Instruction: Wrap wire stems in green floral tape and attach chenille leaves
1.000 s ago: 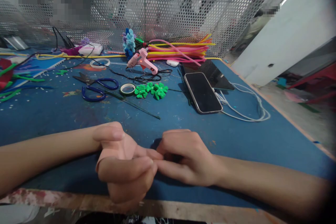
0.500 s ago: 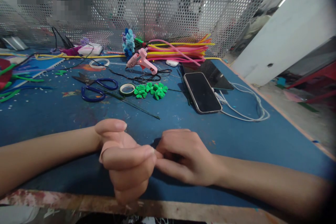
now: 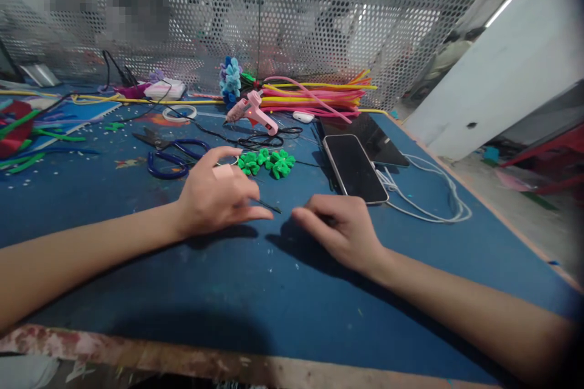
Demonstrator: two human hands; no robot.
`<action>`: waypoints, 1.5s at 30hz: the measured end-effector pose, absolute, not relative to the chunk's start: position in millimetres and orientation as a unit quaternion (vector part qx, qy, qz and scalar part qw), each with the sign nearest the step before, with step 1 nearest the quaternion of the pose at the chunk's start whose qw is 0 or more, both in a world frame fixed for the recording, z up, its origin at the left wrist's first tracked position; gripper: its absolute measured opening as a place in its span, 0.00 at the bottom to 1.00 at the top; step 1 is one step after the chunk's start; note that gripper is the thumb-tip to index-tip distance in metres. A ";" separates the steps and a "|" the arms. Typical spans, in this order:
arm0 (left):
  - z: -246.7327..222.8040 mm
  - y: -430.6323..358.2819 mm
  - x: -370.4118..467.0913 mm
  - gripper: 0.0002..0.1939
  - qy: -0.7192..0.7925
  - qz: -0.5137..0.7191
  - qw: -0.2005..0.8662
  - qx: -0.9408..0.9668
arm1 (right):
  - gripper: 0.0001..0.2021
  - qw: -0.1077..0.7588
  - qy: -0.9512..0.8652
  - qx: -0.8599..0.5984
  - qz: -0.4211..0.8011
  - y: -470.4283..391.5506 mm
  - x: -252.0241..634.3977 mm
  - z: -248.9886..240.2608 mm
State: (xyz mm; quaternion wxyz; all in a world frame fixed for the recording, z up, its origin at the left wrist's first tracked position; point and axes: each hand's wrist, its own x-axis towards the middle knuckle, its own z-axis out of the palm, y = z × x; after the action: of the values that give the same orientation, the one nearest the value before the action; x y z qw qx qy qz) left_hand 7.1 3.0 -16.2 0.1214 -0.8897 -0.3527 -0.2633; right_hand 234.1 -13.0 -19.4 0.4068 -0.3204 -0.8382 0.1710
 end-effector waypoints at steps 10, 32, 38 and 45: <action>-12.5 21.5 4.4 0.16 -0.393 -0.294 0.034 -0.871 | 0.22 0.436 -0.712 -0.474 0.279 9.8 238.8 -18.7; -6.3 32.6 2.4 0.08 -0.263 -0.133 -0.153 -0.943 | 0.22 0.438 -0.694 -0.476 0.316 12.2 240.7 -20.6; -3.1 28.1 2.2 0.08 -0.315 -0.133 -0.136 -0.930 | 0.22 0.437 -0.698 -0.475 0.312 13.6 240.1 -20.5; -5.7 29.3 2.2 0.05 -0.300 -0.169 -0.145 -0.928 | 0.21 0.436 -0.697 -0.477 0.312 13.2 239.6 -19.7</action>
State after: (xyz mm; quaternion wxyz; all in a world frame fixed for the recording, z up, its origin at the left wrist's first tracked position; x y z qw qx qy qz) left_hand 2.2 29.3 -5.7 -0.1446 -0.9277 -0.2999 -0.1688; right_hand 239.6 13.2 -19.7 0.4358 -0.4766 -0.6969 0.3118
